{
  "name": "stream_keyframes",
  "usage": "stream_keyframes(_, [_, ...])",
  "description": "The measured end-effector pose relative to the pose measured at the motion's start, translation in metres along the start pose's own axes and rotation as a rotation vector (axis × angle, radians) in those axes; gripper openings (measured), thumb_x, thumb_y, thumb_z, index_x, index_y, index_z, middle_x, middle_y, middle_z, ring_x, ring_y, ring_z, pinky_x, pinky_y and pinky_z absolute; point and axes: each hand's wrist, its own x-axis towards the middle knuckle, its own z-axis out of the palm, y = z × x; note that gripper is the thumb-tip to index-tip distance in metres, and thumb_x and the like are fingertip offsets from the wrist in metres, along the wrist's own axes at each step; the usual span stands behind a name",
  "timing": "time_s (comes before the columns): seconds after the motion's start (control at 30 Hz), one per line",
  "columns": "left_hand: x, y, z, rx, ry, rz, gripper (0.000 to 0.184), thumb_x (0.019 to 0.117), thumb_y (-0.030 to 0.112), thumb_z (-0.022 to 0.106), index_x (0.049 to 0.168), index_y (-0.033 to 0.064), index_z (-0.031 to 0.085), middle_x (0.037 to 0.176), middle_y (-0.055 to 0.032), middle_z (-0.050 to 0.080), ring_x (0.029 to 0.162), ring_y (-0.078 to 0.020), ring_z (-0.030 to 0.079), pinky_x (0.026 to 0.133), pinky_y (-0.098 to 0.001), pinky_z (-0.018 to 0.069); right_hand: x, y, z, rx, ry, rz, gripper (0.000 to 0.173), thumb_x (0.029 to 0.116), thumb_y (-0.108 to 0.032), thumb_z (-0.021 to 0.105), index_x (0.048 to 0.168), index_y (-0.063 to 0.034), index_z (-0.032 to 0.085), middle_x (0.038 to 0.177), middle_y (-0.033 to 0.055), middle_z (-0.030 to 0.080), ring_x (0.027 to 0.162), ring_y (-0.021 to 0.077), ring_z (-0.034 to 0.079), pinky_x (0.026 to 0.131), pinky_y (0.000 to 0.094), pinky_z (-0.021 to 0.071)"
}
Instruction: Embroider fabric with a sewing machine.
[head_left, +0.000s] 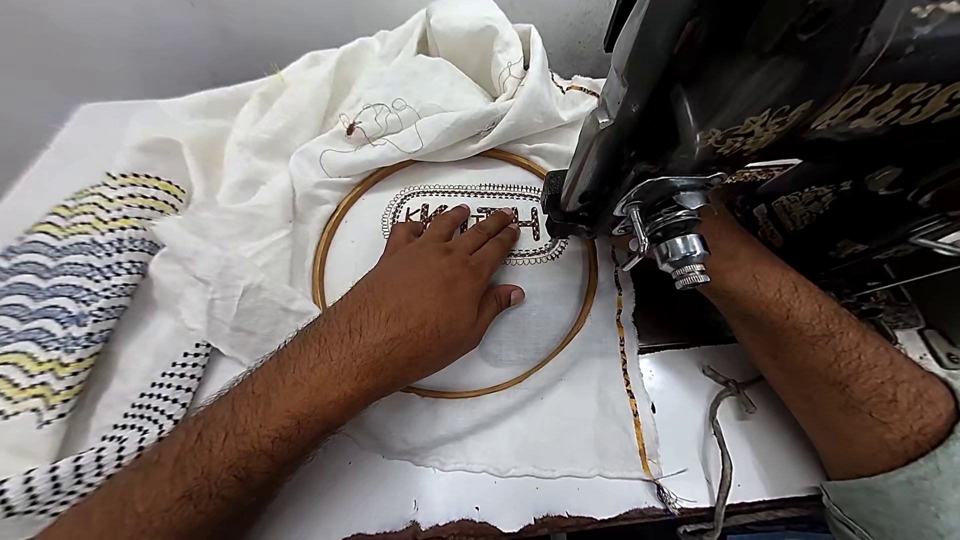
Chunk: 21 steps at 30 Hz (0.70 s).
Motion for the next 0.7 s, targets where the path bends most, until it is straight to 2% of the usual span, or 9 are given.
stream_keyframes(0.07, [0.0003, -0.0008, 0.0, -0.005, -0.003, -0.004, 0.062, 0.1078, 0.054, 0.031, 0.155, 0.0162, 0.047, 0.164, -0.0015, 0.04, 0.149, -0.0347, 0.039, 0.109, -0.0635, 0.0357, -0.0006, -0.0002, 0.0015, 0.038, 0.017, 0.021, 0.019, 0.0936, -0.014, 0.065, 0.106, 0.0002, 0.066, 0.093, 0.002, 0.063, 0.087, -0.0066, 0.056, 0.081, 0.0104, 0.0443])
stream_keyframes(0.13, [0.0005, -0.0018, -0.0001, -0.008, -0.004, -0.008, 0.063, 0.1077, 0.054, 0.032, 0.155, 0.0165, 0.047, 0.164, -0.0015, 0.04, 0.149, -0.0349, 0.038, 0.109, -0.0638, 0.0355, -0.0022, 0.0008, 0.004, 0.034, 0.033, 0.003, 0.022, 0.0945, -0.014, 0.065, 0.111, 0.0019, 0.066, 0.098, 0.0064, 0.066, 0.093, -0.0029, 0.058, 0.086, 0.0134, 0.0442])
stream_keyframes(0.33, [0.0006, -0.0025, 0.0005, -0.007, 0.009, -0.01, 0.062, 0.1078, 0.054, 0.032, 0.155, 0.0159, 0.047, 0.164, -0.0019, 0.041, 0.149, -0.0354, 0.039, 0.108, -0.0638, 0.0357, 0.0009, 0.0045, 0.0084, -0.03, 0.051, -0.066, 0.021, 0.0927, -0.013, 0.066, 0.107, 0.003, 0.068, 0.095, 0.0092, 0.067, 0.091, 0.0006, 0.059, 0.084, 0.0153, 0.0446])
stream_keyframes(0.47, [0.0007, -0.0018, 0.0003, -0.004, 0.007, -0.012, 0.063, 0.1078, 0.054, 0.032, 0.155, 0.0157, 0.047, 0.164, -0.002, 0.04, 0.149, -0.0351, 0.039, 0.108, -0.0636, 0.0362, 0.0009, 0.0002, 0.0051, -0.033, 0.018, -0.037, 0.021, 0.0931, -0.012, 0.066, 0.107, 0.0035, 0.068, 0.095, 0.0094, 0.066, 0.09, 0.0008, 0.058, 0.084, 0.0158, 0.0443])
stream_keyframes(0.7, [0.0006, -0.0012, 0.0006, -0.003, -0.001, -0.013, 0.064, 0.1076, 0.055, 0.031, 0.156, 0.0165, 0.046, 0.164, -0.001, 0.04, 0.149, -0.0345, 0.038, 0.108, -0.0634, 0.0356, 0.0005, 0.003, 0.0051, 0.057, 0.027, -0.03, 0.019, 0.0919, -0.013, 0.067, 0.105, 0.0007, 0.067, 0.092, 0.0031, 0.064, 0.088, -0.0063, 0.056, 0.082, 0.01, 0.0433])
